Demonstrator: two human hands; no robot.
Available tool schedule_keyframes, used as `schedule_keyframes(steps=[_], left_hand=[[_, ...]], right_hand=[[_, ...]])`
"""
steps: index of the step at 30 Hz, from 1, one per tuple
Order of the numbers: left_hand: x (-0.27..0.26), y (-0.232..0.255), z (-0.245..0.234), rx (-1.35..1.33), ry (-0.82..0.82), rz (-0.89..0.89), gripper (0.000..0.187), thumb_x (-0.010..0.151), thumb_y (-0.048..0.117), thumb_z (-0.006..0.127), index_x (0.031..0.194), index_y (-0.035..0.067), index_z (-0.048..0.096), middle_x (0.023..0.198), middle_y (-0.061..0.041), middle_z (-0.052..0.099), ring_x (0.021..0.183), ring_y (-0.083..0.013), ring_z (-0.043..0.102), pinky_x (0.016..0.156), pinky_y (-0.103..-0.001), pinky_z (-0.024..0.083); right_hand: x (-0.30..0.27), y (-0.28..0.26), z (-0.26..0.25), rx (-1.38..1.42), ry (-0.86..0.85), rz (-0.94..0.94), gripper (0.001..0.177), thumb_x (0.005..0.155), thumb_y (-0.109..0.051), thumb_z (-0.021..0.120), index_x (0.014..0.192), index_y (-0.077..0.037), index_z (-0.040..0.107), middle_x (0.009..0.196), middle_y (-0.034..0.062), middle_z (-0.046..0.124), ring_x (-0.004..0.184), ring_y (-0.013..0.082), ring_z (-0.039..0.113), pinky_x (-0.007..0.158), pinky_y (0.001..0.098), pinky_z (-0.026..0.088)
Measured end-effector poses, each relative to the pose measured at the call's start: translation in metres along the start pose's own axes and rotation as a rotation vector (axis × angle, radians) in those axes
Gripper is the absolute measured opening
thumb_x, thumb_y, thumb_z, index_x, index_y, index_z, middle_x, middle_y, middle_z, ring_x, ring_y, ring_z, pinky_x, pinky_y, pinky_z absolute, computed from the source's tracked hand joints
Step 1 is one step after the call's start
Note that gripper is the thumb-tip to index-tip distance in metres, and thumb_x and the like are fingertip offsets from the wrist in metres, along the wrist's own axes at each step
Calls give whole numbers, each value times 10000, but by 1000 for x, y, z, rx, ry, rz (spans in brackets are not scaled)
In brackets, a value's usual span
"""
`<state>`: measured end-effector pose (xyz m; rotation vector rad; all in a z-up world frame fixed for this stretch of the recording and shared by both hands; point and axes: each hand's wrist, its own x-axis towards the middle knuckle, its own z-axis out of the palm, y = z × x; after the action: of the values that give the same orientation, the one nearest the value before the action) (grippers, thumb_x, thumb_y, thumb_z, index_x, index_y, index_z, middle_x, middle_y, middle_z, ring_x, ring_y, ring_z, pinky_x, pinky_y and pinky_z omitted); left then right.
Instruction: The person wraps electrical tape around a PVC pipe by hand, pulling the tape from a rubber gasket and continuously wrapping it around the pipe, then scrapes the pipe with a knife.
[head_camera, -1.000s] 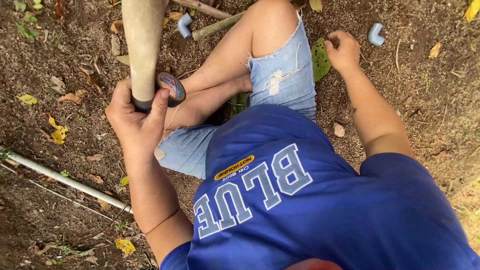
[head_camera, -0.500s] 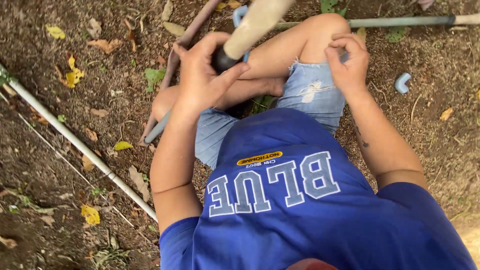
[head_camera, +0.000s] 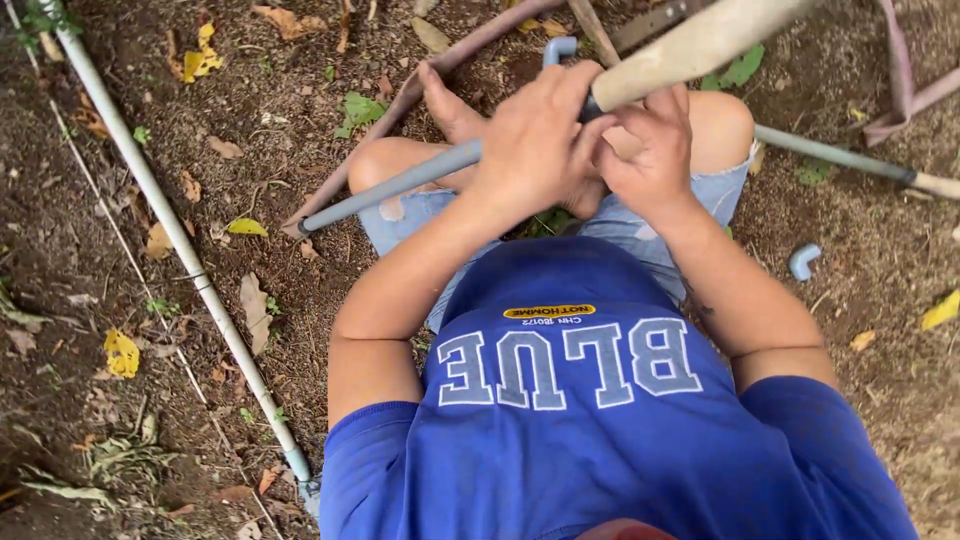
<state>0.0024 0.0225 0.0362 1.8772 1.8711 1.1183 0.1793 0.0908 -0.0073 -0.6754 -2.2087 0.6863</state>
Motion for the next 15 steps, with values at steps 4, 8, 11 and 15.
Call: schedule_keyframes(steps=[4, 8, 11, 15], left_hand=[[12, 2, 27, 137, 9, -6, 474, 981, 464, 652, 1191, 47, 570, 998, -128, 583, 769, -304, 649, 620, -415, 584], [19, -25, 59, 345, -83, 87, 464, 991, 562, 546, 1141, 124, 560, 911, -89, 668, 762, -339, 779, 627, -494, 630], [25, -32, 59, 282, -118, 167, 496, 1015, 616, 494, 1090, 125, 498, 842, -114, 680, 740, -389, 784, 631, -502, 637], [27, -29, 55, 145, -166, 113, 482, 999, 607, 517, 1104, 138, 492, 840, -145, 717, 774, -424, 793, 682, -549, 640]], right_hand=[[-5, 9, -2, -21, 18, -40, 161, 845, -24, 789, 910, 50, 662, 1221, 232, 670, 1148, 438, 577, 1080, 542, 424], [-38, 65, 19, 63, 140, -71, 206, 901, -74, 861, 825, -182, 702, 985, 113, 661, 1037, 397, 651, 1018, 500, 531], [-52, 86, 19, 92, 102, 20, 132, 891, -56, 790, 935, -139, 697, 994, 120, 650, 1028, 412, 676, 1003, 517, 547], [-55, 85, 14, 111, 60, 27, 150, 1024, -116, 806, 922, -89, 699, 935, 169, 665, 948, 436, 690, 972, 513, 554]])
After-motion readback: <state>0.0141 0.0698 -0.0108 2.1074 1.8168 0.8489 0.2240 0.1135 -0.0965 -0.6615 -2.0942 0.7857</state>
